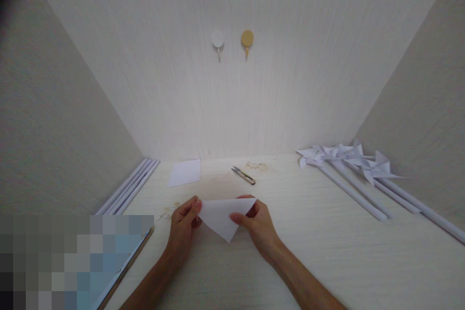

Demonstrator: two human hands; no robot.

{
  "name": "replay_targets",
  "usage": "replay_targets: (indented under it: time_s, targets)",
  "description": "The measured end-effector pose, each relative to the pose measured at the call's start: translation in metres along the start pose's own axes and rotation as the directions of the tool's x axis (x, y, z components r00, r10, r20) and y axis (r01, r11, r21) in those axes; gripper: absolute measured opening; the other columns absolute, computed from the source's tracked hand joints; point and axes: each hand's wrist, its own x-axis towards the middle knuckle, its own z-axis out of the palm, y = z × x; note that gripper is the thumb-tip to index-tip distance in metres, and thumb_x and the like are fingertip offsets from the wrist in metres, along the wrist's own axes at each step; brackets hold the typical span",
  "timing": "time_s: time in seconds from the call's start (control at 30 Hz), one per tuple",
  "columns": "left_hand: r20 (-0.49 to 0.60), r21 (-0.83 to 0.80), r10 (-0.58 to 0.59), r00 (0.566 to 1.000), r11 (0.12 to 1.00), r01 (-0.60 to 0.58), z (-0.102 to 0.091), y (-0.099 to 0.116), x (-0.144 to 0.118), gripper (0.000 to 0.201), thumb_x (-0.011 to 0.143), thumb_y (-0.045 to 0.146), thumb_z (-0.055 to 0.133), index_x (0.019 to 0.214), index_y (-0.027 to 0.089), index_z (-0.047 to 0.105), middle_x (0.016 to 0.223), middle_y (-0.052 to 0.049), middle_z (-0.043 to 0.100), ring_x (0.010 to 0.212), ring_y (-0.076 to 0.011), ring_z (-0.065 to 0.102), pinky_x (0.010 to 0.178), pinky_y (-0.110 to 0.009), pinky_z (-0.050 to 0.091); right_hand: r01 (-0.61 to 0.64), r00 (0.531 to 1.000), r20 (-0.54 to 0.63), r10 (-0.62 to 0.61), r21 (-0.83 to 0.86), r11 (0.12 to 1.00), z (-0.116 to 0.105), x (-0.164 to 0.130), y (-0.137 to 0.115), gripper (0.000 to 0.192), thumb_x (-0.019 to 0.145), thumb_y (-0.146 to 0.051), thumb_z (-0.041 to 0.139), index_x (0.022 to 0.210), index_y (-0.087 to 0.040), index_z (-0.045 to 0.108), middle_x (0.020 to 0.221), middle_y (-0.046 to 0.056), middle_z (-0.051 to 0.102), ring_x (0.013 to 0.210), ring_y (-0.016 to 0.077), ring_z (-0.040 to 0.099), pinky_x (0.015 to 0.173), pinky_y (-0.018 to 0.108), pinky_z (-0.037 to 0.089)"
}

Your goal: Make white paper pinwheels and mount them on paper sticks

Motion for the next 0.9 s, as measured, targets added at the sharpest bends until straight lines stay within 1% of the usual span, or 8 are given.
replay_targets:
  time_s: [0.37, 0.53, 0.63, 0.7, 0.73, 0.8, 0.83, 0.9]
  targets:
    - [-0.025, -0.103, 0.002, 1.0, 0.995, -0.004, 0.0025, 0.0021, -0.0011, 0.042, 0.061, 0.045, 0.062, 0.047, 0.016, 0.034, 0.045, 0.008, 0.026, 0.04, -0.003, 0.023, 0.038, -0.017, 0.016, -0.036, 0.999, -0.031, 0.038, 0.038, 0.999, 0.0047, -0.0014, -0.0051, 0.034, 0.043, -0.011, 0.076, 0.072, -0.016, 0.058, 0.062, -0.001, 0.065, 0.059, 0.013, 0.059, 0.059, 0.024, 0.046]
    - [-0.109, -0.184, 0.007, 0.994, 0.982, -0.027, 0.0004, 0.0056, 0.0013, 0.039, 0.063, 0.043, 0.061, 0.046, 0.016, 0.038, 0.041, 0.007, 0.032, 0.038, -0.0034, 0.025, 0.037, -0.017, 0.018, -0.057, 0.995, -0.073, 0.065, 0.097, 0.994, 0.004, -0.0002, -0.0075, 0.035, 0.041, -0.011, 0.077, 0.07, -0.015, 0.058, 0.061, -0.001, 0.065, 0.059, 0.0121, 0.059, 0.059, 0.023, 0.046]
    - [-0.176, -0.16, 0.125, 0.976, 0.975, -0.154, -0.001, 0.0069, 0.0032, 0.032, 0.064, 0.04, 0.061, 0.051, 0.015, 0.046, 0.053, 0.004, 0.044, 0.044, -0.0048, 0.035, 0.039, -0.017, 0.027, -0.076, 0.994, -0.072, 0.087, 0.145, 0.986, 0.0028, 0.001, -0.0084, 0.034, 0.042, -0.011, 0.077, 0.071, -0.015, 0.06, 0.063, -0.001, 0.066, 0.061, 0.0117, 0.06, 0.06, 0.022, 0.047]
    - [-0.194, -0.072, 0.234, 0.953, 0.965, -0.252, -0.0012, 0.0072, 0.0034, 0.021, 0.063, 0.036, 0.063, 0.066, 0.016, 0.056, 0.07, 0.001, 0.055, 0.058, -0.0079, 0.047, 0.05, -0.018, 0.038, -0.088, 0.994, -0.05, 0.098, 0.164, 0.983, 0.002, 0.0016, -0.0084, 0.033, 0.043, -0.011, 0.077, 0.072, -0.015, 0.06, 0.065, 0.0, 0.067, 0.062, 0.0116, 0.061, 0.061, 0.022, 0.047]
    - [-0.185, -0.022, 0.277, 0.943, 0.958, -0.286, -0.0012, 0.0073, 0.0031, 0.021, 0.064, 0.035, 0.063, 0.075, 0.017, 0.059, 0.08, -0.002, 0.059, 0.068, -0.0103, 0.051, 0.059, -0.02, 0.042, -0.093, 0.994, -0.039, 0.101, 0.17, 0.981, 0.0017, 0.0017, -0.0083, 0.032, 0.044, -0.011, 0.077, 0.072, -0.015, 0.061, 0.065, 0.0, 0.067, 0.062, 0.0114, 0.061, 0.062, 0.022, 0.047]
    - [-0.131, 0.068, 0.319, 0.939, 0.947, -0.313, -0.0012, 0.0078, 0.0018, 0.027, 0.067, 0.033, 0.061, 0.09, 0.019, 0.061, 0.097, -0.005, 0.061, 0.087, -0.0149, 0.053, 0.073, -0.024, 0.042, -0.098, 0.995, -0.019, 0.103, 0.181, 0.979, 0.0014, 0.0015, -0.0081, 0.031, 0.045, -0.011, 0.076, 0.073, -0.015, 0.062, 0.065, 0.0, 0.067, 0.062, 0.011, 0.061, 0.062, 0.021, 0.048]
    - [-0.092, 0.101, 0.32, 0.943, 0.945, -0.311, -0.0013, 0.0081, 0.001, 0.028, 0.069, 0.033, 0.059, 0.094, 0.02, 0.061, 0.102, -0.006, 0.06, 0.094, -0.0166, 0.052, 0.078, -0.026, 0.041, -0.101, 0.994, -0.011, 0.105, 0.185, 0.978, 0.0014, 0.0013, -0.0081, 0.031, 0.045, -0.011, 0.076, 0.073, -0.015, 0.062, 0.065, 0.0, 0.067, 0.062, 0.0108, 0.061, 0.062, 0.021, 0.048]
    - [-0.023, 0.141, 0.303, 0.953, 0.945, -0.296, -0.0015, 0.0089, -0.0005, 0.028, 0.07, 0.033, 0.057, 0.095, 0.02, 0.062, 0.104, -0.007, 0.061, 0.098, -0.0188, 0.052, 0.081, -0.028, 0.04, -0.113, 0.993, 0.0, 0.115, 0.191, 0.975, 0.0015, 0.001, -0.0081, 0.032, 0.045, -0.012, 0.077, 0.073, -0.014, 0.062, 0.065, -0.001, 0.067, 0.061, 0.0106, 0.061, 0.062, 0.02, 0.048]
